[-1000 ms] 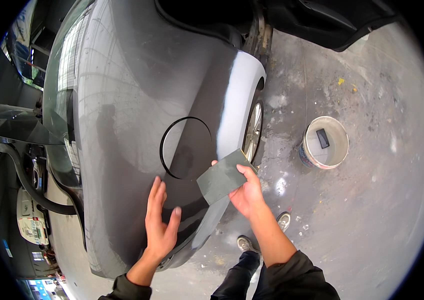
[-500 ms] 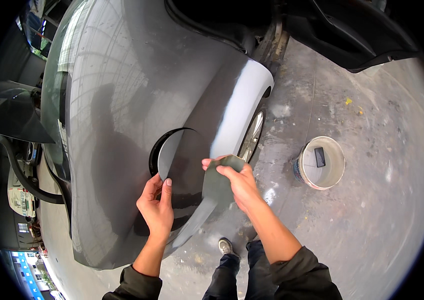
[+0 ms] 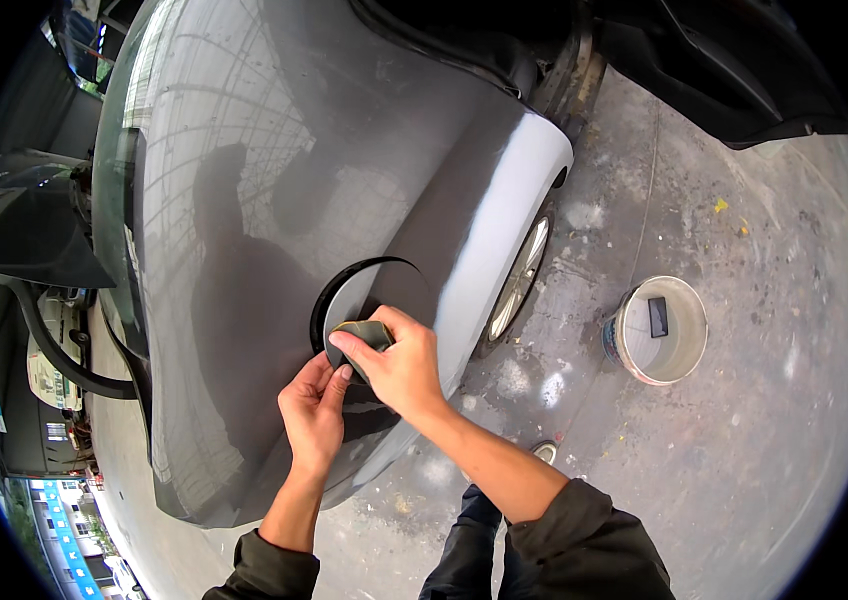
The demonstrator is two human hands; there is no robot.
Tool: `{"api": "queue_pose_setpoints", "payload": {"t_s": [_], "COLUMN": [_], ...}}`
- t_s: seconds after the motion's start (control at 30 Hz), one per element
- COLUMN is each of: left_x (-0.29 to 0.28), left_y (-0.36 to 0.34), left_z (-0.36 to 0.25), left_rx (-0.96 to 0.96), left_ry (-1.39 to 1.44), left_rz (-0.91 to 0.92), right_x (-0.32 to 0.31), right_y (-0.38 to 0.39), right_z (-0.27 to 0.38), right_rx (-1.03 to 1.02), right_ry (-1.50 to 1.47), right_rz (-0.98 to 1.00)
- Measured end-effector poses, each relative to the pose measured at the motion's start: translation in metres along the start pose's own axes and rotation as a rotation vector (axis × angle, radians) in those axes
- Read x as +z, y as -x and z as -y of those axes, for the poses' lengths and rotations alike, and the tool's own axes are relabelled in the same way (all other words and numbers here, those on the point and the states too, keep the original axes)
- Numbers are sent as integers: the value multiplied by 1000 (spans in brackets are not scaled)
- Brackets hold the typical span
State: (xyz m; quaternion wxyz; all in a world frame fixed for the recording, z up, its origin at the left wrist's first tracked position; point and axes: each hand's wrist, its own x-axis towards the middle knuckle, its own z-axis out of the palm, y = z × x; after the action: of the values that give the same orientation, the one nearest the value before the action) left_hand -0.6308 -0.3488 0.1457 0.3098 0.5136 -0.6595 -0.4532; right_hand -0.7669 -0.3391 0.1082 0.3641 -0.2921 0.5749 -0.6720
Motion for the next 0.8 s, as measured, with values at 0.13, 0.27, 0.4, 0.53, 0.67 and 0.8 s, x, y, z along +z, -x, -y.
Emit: {"api": "queue_pose_setpoints", "payload": {"t_s": [0.13,0.27,0.4,0.53,0.67,0.8], "left_x": [7,4,6,6,-1,3], "left_y": [0,1,0,1,0,0], "left_z": [0,-3,-3,-5,-6,-3], "left_rx": [44,7,43,14,-66,26], "left_ry": [-19,-2,4,82,27,46], "left_rz": [-54,-29,-26,3,57,12], "right_x": [-8,0,-1,-5,10,-1], "right_y": [-30,-23,8,-29,18,-19], "right_z": [6,0,-8,10,-7,14], "right_rx": [-1,59,33,76,19,14], "right_ry": [-196,-214,-62,-238,-21,-191], "right_rz": [-149,-262,-1,-215,-77,-106]}}
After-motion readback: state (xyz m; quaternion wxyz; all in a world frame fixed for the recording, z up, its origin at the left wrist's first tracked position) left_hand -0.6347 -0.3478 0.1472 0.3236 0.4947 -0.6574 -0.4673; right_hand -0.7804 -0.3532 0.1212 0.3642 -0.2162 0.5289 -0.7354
